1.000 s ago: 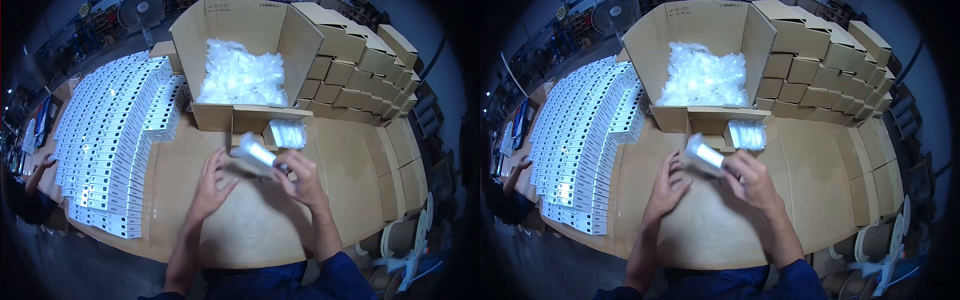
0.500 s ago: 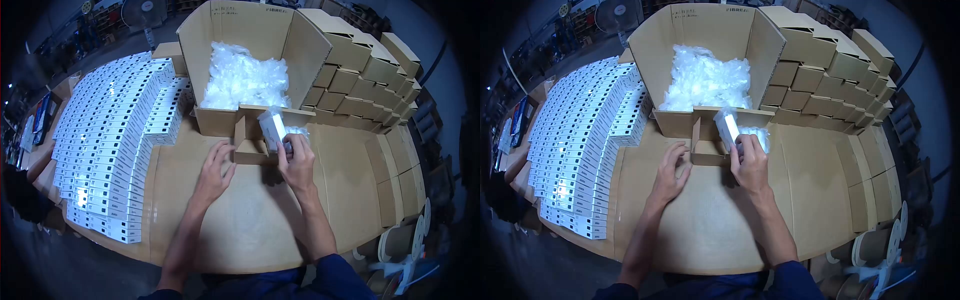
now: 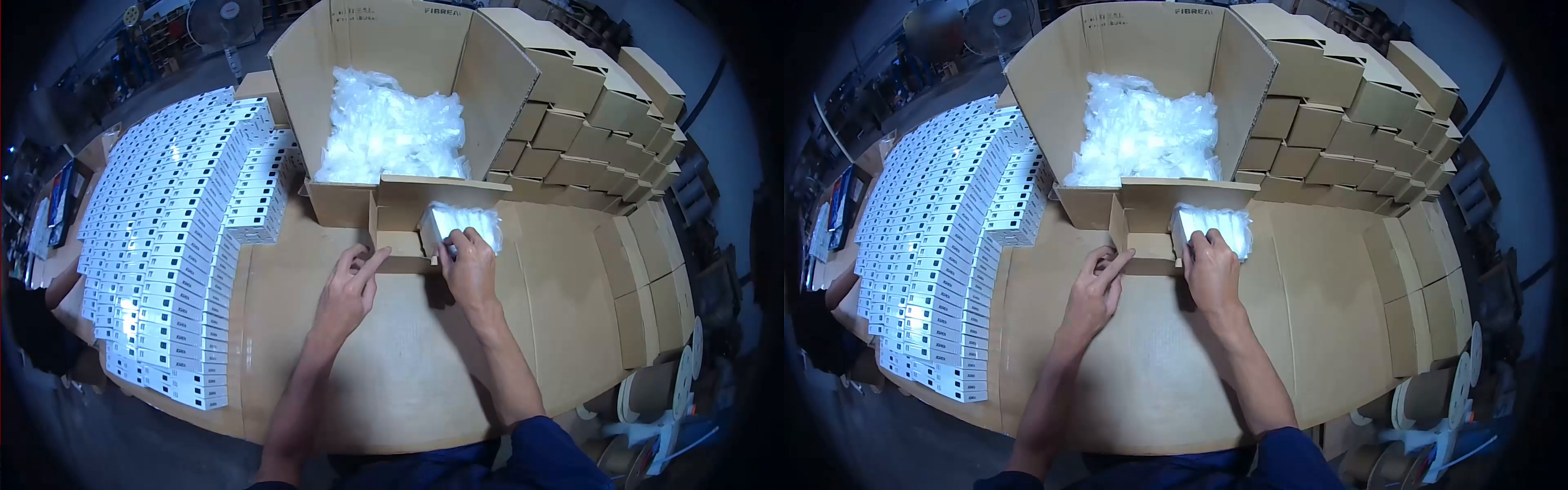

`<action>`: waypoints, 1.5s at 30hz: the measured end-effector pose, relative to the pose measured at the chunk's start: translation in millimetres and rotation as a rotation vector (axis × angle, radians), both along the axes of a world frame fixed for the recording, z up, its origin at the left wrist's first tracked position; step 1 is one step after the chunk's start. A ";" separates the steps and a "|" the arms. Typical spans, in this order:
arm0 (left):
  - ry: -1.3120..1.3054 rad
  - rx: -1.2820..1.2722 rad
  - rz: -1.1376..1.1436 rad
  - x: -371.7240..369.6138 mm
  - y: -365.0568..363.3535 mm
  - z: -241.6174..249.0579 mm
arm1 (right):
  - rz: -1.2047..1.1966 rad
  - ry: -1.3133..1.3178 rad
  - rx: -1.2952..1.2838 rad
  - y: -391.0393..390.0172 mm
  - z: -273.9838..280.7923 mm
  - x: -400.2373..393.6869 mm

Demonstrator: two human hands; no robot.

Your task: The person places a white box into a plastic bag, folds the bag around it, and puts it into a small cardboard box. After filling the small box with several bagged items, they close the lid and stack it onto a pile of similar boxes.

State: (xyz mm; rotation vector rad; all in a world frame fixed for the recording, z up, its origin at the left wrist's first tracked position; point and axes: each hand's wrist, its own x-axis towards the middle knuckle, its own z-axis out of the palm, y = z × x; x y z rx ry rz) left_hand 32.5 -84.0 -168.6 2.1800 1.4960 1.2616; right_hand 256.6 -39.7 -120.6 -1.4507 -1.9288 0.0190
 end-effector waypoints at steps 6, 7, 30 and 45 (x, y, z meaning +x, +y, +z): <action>0.163 0.026 0.019 -2.0 -4.7 14.1 | -0.080 -0.130 -0.139 -5.5 6.5 -5.0; 0.163 0.024 0.012 -2.5 -5.2 13.7 | -0.071 -0.127 -0.144 -7.6 8.1 -3.0; 0.217 0.058 0.417 -154.5 -7.5 13.4 | 0.734 0.182 -0.161 28.1 -15.4 -208.0; 0.341 0.165 0.595 -166.4 1.8 2.4 | 0.787 0.152 -0.226 51.5 -22.4 -226.0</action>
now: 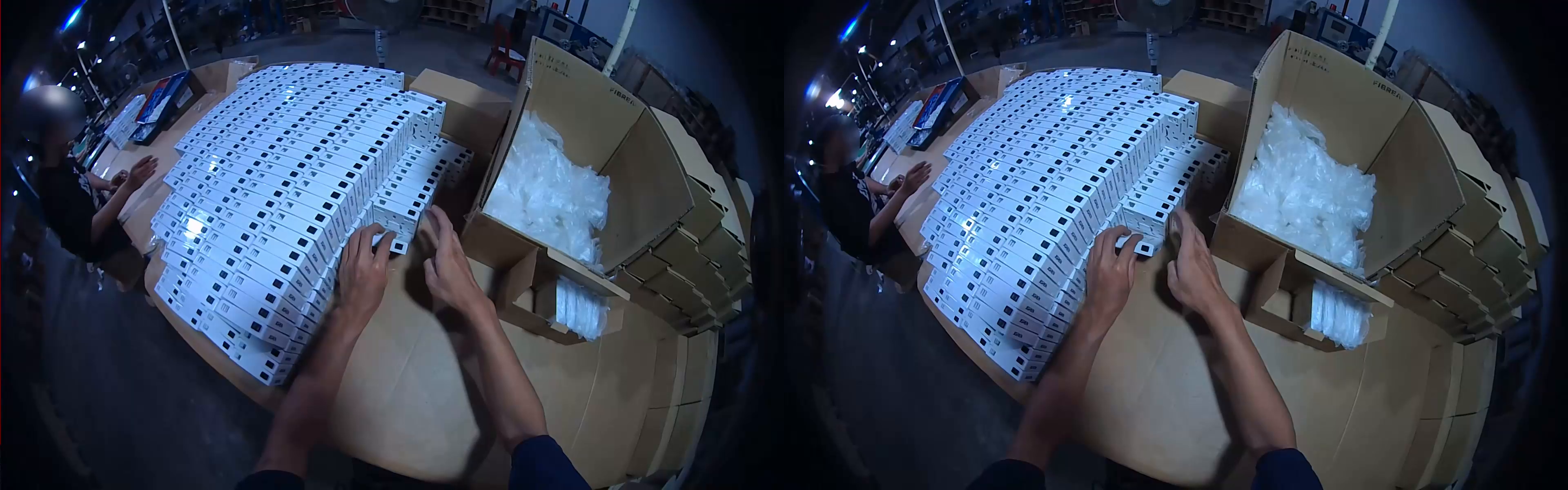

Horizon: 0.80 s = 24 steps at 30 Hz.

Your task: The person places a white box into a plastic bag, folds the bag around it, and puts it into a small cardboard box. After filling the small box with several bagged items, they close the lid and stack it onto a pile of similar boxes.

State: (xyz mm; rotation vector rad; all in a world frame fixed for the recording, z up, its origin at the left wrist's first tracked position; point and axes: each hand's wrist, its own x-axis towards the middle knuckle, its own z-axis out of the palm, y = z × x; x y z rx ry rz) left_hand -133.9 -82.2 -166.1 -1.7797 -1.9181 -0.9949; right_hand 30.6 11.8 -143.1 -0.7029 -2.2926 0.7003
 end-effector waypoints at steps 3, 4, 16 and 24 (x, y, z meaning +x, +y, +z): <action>-0.009 0.042 -0.045 8.3 -15.0 16.7 | -0.017 0.077 -0.189 -13.1 7.2 15.6; -0.030 0.079 -0.065 13.8 -19.5 23.1 | -0.015 0.104 -0.366 -22.3 21.1 23.1; -0.288 0.151 -0.586 92.0 -17.0 144.5 | 0.163 0.582 -0.953 -36.8 125.2 121.2; -0.223 -0.405 -0.779 132.0 151.5 160.3 | -0.345 0.176 -0.094 52.3 169.2 207.3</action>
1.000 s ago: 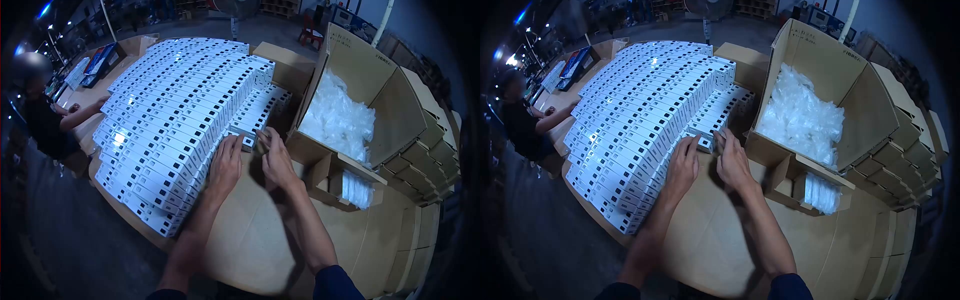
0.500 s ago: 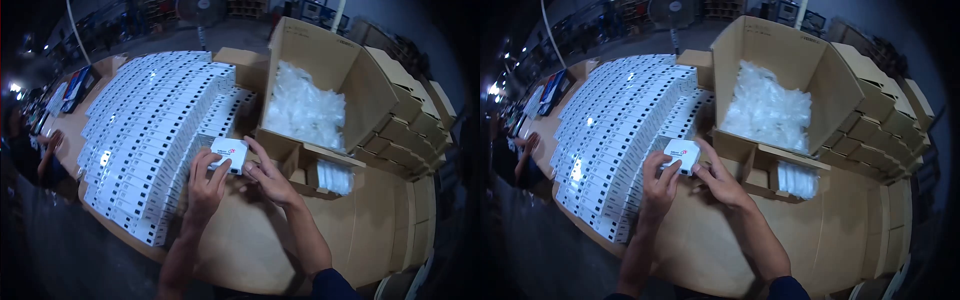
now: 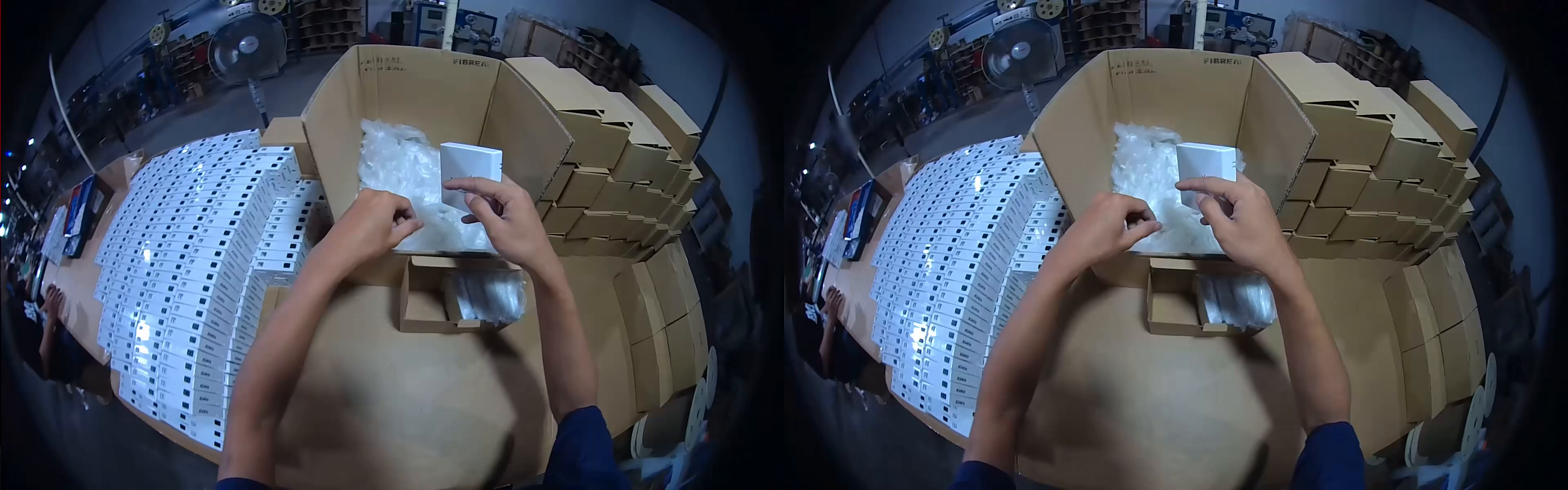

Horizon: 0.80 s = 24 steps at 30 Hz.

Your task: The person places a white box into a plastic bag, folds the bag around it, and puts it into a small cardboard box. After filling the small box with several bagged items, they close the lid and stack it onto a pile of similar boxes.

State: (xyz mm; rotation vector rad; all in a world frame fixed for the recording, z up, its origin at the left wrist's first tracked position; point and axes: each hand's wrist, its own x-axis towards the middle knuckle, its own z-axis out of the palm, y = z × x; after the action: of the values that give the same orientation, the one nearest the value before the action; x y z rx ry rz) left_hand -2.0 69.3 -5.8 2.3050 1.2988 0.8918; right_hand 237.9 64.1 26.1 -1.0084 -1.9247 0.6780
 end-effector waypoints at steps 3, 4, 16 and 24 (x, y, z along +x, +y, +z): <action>0.293 -0.179 -0.043 17.7 52.8 -23.6 | -0.062 -0.135 0.033 25.9 -1.0 11.3; 0.388 -0.162 -0.076 21.4 66.2 -36.4 | -0.081 -0.186 0.045 31.9 -1.8 13.8; -0.326 -0.212 -0.092 19.3 63.5 -11.6 | -0.142 -0.334 -0.060 53.8 -22.9 2.4; -1.282 -0.581 -0.177 28.8 47.6 4.5 | -0.040 0.138 -0.162 51.9 -31.2 -2.5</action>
State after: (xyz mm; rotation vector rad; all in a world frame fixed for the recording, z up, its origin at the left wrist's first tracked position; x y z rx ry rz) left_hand 26.9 116.9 -1.3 0.9621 0.5991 1.3231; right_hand 235.4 116.1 -5.0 -1.0684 -1.7473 0.8688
